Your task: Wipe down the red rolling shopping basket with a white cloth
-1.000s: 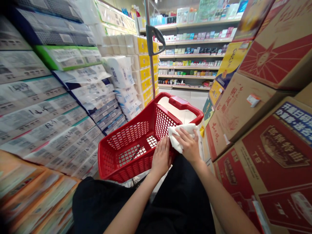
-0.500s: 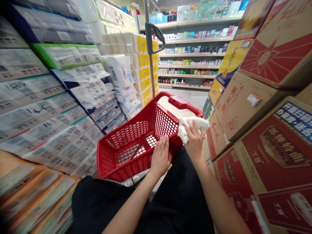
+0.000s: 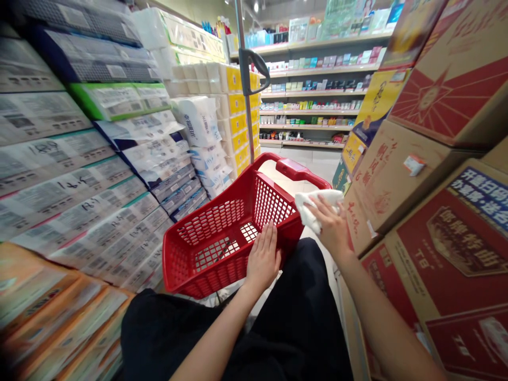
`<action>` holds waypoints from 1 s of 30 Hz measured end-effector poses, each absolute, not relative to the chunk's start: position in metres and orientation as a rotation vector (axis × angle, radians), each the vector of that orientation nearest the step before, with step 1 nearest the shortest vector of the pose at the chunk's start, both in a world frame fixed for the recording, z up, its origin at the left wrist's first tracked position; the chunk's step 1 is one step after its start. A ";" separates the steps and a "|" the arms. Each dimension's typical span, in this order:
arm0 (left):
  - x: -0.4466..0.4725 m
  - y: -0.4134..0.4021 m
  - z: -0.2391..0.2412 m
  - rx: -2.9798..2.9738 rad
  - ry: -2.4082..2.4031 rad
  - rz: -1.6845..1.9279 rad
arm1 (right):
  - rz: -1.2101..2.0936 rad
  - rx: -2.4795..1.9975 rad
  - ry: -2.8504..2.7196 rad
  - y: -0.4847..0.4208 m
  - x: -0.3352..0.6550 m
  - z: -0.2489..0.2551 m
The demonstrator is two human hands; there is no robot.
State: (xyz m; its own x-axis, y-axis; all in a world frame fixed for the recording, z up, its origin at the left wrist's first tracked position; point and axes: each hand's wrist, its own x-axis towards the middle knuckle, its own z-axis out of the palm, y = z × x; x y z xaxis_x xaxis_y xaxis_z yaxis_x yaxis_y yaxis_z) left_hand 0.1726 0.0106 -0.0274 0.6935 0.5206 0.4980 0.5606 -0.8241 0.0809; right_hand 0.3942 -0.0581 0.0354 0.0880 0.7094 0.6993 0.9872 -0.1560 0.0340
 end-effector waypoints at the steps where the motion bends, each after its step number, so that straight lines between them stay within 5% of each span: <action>1: 0.173 0.011 -0.028 -2.812 -0.906 -0.785 | -0.843 -1.952 -1.630 -0.056 0.410 0.041; 6: 0.173 0.009 -0.029 -2.808 -0.925 -0.785 | -0.827 -1.994 -1.454 -0.044 0.439 0.054; 18: 0.169 0.012 -0.030 -2.887 -0.825 -0.854 | -0.692 -1.871 -1.567 -0.039 0.293 0.002; 30: 0.173 0.011 -0.030 -2.865 -0.908 -0.789 | -0.852 -1.973 -1.688 -0.052 0.439 0.055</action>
